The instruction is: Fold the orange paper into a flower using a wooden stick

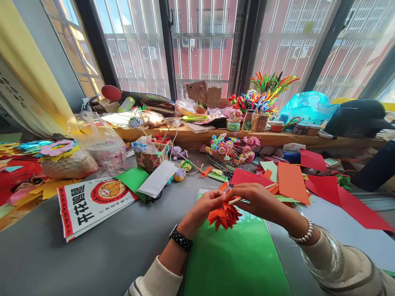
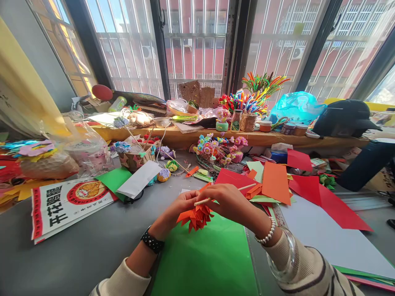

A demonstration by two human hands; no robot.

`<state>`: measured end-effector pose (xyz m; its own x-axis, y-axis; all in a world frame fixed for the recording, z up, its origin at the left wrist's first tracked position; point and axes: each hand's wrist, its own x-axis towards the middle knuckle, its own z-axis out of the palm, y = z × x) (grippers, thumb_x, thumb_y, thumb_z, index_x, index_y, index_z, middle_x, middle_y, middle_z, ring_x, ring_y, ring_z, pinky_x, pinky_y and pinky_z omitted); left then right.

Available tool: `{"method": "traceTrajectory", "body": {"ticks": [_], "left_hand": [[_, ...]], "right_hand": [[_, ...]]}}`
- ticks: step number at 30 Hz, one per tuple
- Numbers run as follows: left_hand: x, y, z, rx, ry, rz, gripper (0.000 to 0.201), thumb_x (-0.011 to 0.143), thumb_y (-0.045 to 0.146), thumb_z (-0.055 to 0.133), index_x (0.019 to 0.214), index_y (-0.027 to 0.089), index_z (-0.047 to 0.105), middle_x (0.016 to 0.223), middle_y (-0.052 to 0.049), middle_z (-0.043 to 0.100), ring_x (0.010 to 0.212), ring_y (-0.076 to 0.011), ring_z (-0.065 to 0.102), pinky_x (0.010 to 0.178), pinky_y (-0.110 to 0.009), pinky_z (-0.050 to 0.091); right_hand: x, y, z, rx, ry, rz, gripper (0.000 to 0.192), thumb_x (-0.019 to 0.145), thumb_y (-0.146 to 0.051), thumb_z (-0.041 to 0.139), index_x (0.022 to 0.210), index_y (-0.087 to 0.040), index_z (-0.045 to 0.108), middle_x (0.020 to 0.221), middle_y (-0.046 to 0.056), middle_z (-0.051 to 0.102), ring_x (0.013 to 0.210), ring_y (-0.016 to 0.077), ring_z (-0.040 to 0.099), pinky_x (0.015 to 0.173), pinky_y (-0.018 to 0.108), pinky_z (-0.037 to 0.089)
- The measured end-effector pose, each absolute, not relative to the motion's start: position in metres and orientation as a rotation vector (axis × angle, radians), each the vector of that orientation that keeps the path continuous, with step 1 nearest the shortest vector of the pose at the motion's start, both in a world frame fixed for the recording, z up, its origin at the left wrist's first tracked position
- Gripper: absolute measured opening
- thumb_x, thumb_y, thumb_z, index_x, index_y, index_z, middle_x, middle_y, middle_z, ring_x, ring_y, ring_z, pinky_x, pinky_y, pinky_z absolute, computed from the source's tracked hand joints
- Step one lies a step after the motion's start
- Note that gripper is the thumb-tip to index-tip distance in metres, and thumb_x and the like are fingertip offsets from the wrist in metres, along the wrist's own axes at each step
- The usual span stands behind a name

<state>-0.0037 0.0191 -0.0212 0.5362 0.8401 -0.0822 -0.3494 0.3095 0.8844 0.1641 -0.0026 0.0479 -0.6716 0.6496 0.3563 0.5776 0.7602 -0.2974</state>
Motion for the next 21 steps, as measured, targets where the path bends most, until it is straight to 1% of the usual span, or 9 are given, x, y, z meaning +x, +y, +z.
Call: {"method": "traceTrajectory", "body": {"ticks": [6, 9, 12, 17, 21], "left_hand": [[-0.003, 0.021, -0.024, 0.946, 0.620, 0.851, 0.034, 0.057, 0.039, 0.072, 0.069, 0.012, 0.055, 0.061, -0.001, 0.057, 0.052, -0.0101, 0.054, 0.053, -0.022, 0.035], [-0.003, 0.021, -0.021, 0.945, 0.634, 0.876, 0.036, 0.054, 0.040, 0.073, 0.065, 0.012, 0.054, 0.056, 0.001, 0.055, 0.049, -0.0087, 0.051, 0.052, -0.021, 0.035], [-0.003, 0.019, -0.017, 0.968, 0.641, 0.902, 0.038, 0.051, 0.041, 0.074, 0.063, 0.012, 0.053, 0.055, 0.001, 0.054, 0.049, -0.0077, 0.050, 0.050, -0.020, 0.034], [-0.004, 0.018, -0.013, 1.056, 0.735, 0.961, 0.037, 0.053, 0.042, 0.073, 0.063, 0.012, 0.054, 0.058, 0.001, 0.054, 0.051, -0.0068, 0.048, 0.050, -0.019, 0.034], [-0.005, 0.018, -0.013, 1.070, 0.773, 1.006, 0.038, 0.052, 0.042, 0.073, 0.064, 0.012, 0.055, 0.060, 0.001, 0.055, 0.052, -0.0076, 0.049, 0.051, -0.020, 0.035]], "right_hand": [[0.159, -0.001, 0.046, -1.000, -2.507, 0.160, 0.013, 0.073, -0.012, 0.058, 0.081, -0.021, 0.063, 0.075, 0.002, 0.066, 0.068, 0.0125, 0.060, 0.056, 0.019, 0.041], [0.158, -0.001, 0.043, -0.995, -2.471, 0.138, 0.013, 0.071, -0.011, 0.058, 0.078, -0.020, 0.063, 0.074, 0.001, 0.066, 0.066, 0.0121, 0.059, 0.055, 0.019, 0.040], [0.159, -0.001, 0.040, -0.985, -2.434, 0.166, 0.014, 0.071, -0.010, 0.057, 0.079, -0.021, 0.062, 0.076, 0.001, 0.067, 0.069, 0.0125, 0.060, 0.058, 0.020, 0.042], [0.163, -0.002, 0.041, -0.987, -2.462, 0.229, 0.018, 0.073, -0.012, 0.057, 0.086, -0.022, 0.063, 0.081, 0.001, 0.068, 0.072, 0.0136, 0.062, 0.062, 0.022, 0.044], [0.164, -0.002, 0.042, -0.961, -2.490, 0.263, 0.026, 0.074, -0.013, 0.055, 0.095, -0.025, 0.063, 0.091, 0.002, 0.067, 0.080, 0.0141, 0.062, 0.065, 0.022, 0.045]]}}
